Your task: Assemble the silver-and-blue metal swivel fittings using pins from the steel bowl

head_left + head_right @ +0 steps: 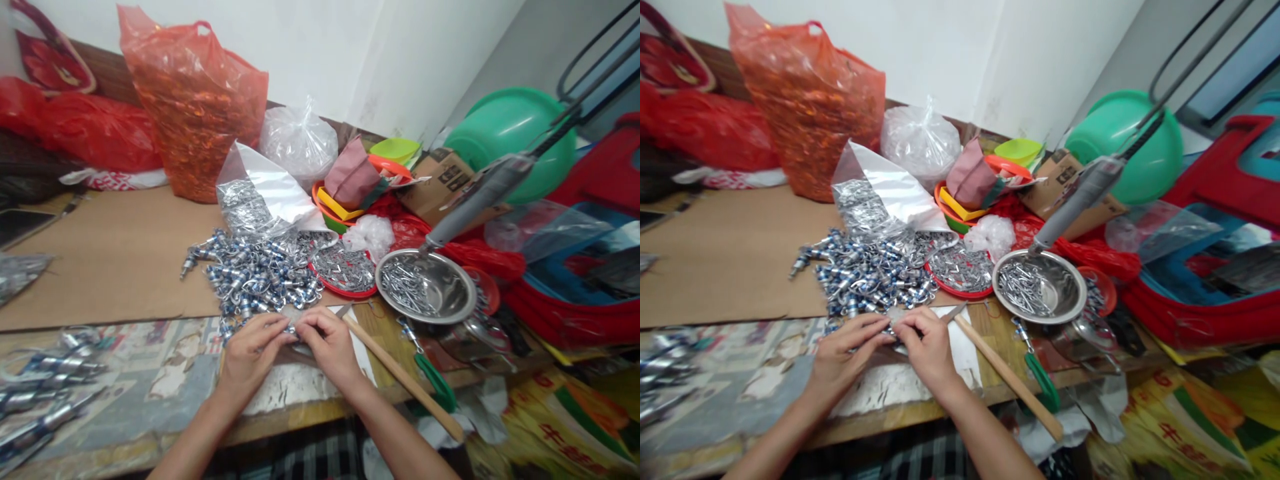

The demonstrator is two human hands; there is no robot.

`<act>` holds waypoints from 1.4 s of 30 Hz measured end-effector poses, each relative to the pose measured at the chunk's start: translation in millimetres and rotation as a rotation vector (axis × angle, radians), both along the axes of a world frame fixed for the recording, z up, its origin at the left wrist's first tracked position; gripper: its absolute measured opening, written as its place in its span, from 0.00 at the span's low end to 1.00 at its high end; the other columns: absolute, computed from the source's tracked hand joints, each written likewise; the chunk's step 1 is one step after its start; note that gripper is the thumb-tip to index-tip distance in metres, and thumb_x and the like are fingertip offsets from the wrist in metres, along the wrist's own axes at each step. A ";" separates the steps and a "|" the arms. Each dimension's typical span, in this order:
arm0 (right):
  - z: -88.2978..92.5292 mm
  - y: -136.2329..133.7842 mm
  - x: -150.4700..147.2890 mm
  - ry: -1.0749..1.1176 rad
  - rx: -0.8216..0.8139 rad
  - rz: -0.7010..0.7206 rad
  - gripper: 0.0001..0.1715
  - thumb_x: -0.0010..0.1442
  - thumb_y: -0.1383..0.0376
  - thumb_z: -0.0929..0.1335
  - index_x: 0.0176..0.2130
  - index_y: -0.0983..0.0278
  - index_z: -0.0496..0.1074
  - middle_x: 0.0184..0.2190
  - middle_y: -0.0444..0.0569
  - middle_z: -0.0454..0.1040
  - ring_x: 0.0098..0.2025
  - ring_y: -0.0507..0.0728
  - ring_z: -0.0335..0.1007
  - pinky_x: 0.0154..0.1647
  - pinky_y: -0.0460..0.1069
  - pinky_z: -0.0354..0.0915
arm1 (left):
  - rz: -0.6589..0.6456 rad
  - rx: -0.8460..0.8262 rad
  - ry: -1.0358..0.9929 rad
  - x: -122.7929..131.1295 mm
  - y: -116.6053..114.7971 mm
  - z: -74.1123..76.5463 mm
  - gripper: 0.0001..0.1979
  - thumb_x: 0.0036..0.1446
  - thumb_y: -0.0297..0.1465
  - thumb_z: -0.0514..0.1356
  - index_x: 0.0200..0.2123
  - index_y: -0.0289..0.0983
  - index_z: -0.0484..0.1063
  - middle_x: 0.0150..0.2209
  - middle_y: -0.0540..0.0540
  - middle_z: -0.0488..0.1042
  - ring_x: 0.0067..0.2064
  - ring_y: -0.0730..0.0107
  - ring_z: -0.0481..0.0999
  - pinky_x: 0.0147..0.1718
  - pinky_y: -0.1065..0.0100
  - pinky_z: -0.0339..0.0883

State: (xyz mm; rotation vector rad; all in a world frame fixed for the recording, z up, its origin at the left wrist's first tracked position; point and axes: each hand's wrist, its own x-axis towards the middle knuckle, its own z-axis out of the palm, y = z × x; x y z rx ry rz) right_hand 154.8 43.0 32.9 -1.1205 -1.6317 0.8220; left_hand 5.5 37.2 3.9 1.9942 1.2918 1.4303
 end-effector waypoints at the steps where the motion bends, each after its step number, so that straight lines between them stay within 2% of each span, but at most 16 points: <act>1: -0.3 0.0 -0.3 0.001 0.001 -0.010 0.07 0.52 0.72 0.66 0.25 0.64 0.71 0.26 0.45 0.70 0.32 0.52 0.66 0.35 0.46 0.62 | -0.004 0.000 -0.001 -0.2 -0.1 -0.1 0.08 0.50 0.28 0.57 0.33 0.40 0.77 0.35 0.45 0.77 0.37 0.67 0.75 0.36 0.67 0.70; 8: -1.2 0.7 -0.7 -0.044 0.029 0.026 0.07 0.53 0.71 0.65 0.25 0.63 0.72 0.27 0.45 0.71 0.33 0.52 0.67 0.35 0.46 0.63 | 0.011 -0.013 -0.031 1.6 0.9 -3.5 0.09 0.50 0.29 0.57 0.33 0.41 0.76 0.35 0.45 0.77 0.37 0.67 0.75 0.36 0.65 0.70; 12: 1.1 -3.8 2.9 -0.092 0.110 0.038 0.06 0.54 0.69 0.66 0.30 0.63 0.73 0.30 0.46 0.71 0.35 0.52 0.67 0.37 0.47 0.64 | 0.044 -0.038 -0.062 3.7 -2.8 6.8 0.08 0.51 0.29 0.56 0.29 0.40 0.76 0.34 0.45 0.76 0.37 0.67 0.75 0.37 0.65 0.69; 13: 2.0 -5.6 4.9 -0.111 0.165 0.037 0.06 0.53 0.69 0.67 0.34 0.62 0.72 0.32 0.48 0.71 0.37 0.53 0.68 0.38 0.48 0.65 | 0.055 -0.066 -0.076 3.8 -4.7 11.5 0.08 0.51 0.29 0.56 0.28 0.39 0.76 0.34 0.46 0.76 0.37 0.67 0.74 0.38 0.65 0.68; 16: 5.8 -10.7 12.8 -0.221 0.424 0.116 0.17 0.52 0.70 0.67 0.44 0.61 0.69 0.37 0.50 0.71 0.40 0.55 0.68 0.39 0.49 0.66 | 0.081 -0.207 -0.152 2.9 -11.0 27.4 0.07 0.51 0.31 0.57 0.24 0.39 0.74 0.34 0.47 0.76 0.38 0.67 0.74 0.40 0.65 0.67; 19: 11.9 -13.1 20.6 -0.353 0.675 0.243 0.18 0.56 0.75 0.62 0.45 0.62 0.69 0.37 0.51 0.73 0.42 0.55 0.68 0.40 0.50 0.68 | 0.066 -0.312 -0.204 1.0 -15.5 40.6 0.08 0.50 0.33 0.57 0.23 0.38 0.72 0.33 0.47 0.76 0.38 0.66 0.74 0.39 0.66 0.67; 21: 15.9 -13.1 23.8 -0.411 0.757 0.271 0.18 0.56 0.75 0.61 0.46 0.64 0.68 0.38 0.53 0.73 0.44 0.56 0.68 0.42 0.51 0.68 | 0.045 -0.321 -0.164 -0.5 -17.3 46.1 0.07 0.50 0.33 0.57 0.24 0.38 0.73 0.32 0.47 0.76 0.37 0.66 0.74 0.38 0.67 0.67; 23: 17.6 -12.8 25.2 -0.442 0.758 0.274 0.18 0.56 0.74 0.61 0.46 0.64 0.68 0.38 0.53 0.74 0.43 0.57 0.68 0.41 0.52 0.69 | 0.025 -0.267 -0.078 -2.3 -18.6 49.2 0.06 0.50 0.32 0.57 0.25 0.39 0.73 0.32 0.47 0.77 0.37 0.66 0.75 0.39 0.67 0.67; 29: 12.7 -18.5 21.6 -0.351 0.580 0.199 0.18 0.53 0.75 0.64 0.43 0.61 0.71 0.38 0.52 0.74 0.37 0.54 0.71 0.34 0.48 0.70 | -0.050 -0.043 0.095 -8.0 -21.4 52.5 0.06 0.51 0.27 0.56 0.28 0.38 0.73 0.35 0.45 0.78 0.39 0.68 0.76 0.41 0.71 0.66; 33: 17.5 -26.4 20.1 -0.286 0.525 0.172 0.17 0.52 0.75 0.65 0.41 0.61 0.72 0.34 0.51 0.75 0.34 0.53 0.72 0.33 0.46 0.70 | -0.103 -0.069 0.132 -11.1 -23.4 55.3 0.07 0.52 0.27 0.55 0.27 0.39 0.72 0.36 0.45 0.77 0.39 0.70 0.76 0.39 0.73 0.67; 39: 26.7 -33.5 22.3 -0.372 0.573 0.197 0.20 0.52 0.77 0.63 0.44 0.63 0.70 0.36 0.53 0.75 0.37 0.55 0.71 0.35 0.48 0.69 | -0.105 -0.036 0.128 -10.1 -25.6 55.9 0.05 0.51 0.26 0.56 0.29 0.38 0.72 0.36 0.45 0.77 0.38 0.69 0.76 0.40 0.72 0.66; 42: 28.7 -34.3 18.2 -0.240 0.454 0.153 0.14 0.51 0.75 0.66 0.38 0.64 0.74 0.33 0.52 0.75 0.33 0.53 0.72 0.33 0.46 0.69 | -0.130 -0.142 0.052 -8.8 -24.9 57.1 0.06 0.51 0.28 0.56 0.27 0.39 0.73 0.35 0.47 0.78 0.37 0.68 0.76 0.39 0.71 0.66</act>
